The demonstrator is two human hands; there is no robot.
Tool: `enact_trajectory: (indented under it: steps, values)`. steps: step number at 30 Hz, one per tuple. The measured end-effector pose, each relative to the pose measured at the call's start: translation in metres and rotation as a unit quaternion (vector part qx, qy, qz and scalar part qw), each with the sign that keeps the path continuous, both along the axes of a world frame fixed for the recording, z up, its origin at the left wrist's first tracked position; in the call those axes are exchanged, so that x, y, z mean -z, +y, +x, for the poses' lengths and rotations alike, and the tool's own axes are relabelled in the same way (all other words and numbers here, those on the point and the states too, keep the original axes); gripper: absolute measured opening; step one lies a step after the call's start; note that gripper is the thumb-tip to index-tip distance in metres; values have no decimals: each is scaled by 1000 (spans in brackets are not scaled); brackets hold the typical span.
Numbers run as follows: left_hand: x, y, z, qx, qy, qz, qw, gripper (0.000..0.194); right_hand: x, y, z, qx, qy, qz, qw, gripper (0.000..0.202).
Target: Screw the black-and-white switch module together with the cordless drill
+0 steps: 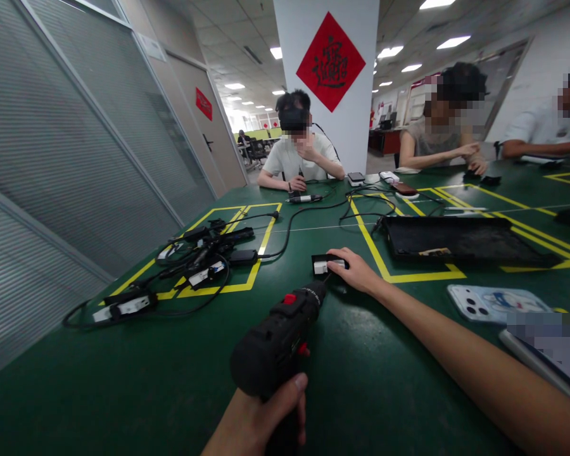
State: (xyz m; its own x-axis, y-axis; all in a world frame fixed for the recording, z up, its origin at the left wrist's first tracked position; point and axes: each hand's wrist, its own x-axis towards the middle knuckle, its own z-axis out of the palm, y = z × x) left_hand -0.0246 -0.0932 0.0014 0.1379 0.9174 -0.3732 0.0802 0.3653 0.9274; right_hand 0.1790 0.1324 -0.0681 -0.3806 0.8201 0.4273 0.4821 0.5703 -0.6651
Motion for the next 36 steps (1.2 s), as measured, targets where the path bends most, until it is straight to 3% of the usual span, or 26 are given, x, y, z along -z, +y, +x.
enact_trajectory:
  steps: [7,13,18,21,27,32,36]
  values:
    - [6,1,1,-21,-14,-24,999,53,-1,-1,-1,-4,2,6,1000,37]
    - [11,2,2,-24,7,-18,1000,79,-1,-1,-1,-5,2,-4,1000,38]
    - [10,1,2,-36,-12,-20,999,85,-1,0,-1,-4,-1,-3,1000,38]
    - [11,2,1,-28,-8,-10,1000,79,-1,-1,-1,-3,-2,-4,1000,38]
    - [19,6,-4,27,-18,28,999,49,-1,0,-1,-1,-2,-3,1000,37]
    - [30,7,-6,4,-57,46,997,56,0,0,-1,-1,1,-2,1000,37]
    - [39,7,-12,-19,-14,97,995,54,-1,0,-1,-2,0,-4,1000,37]
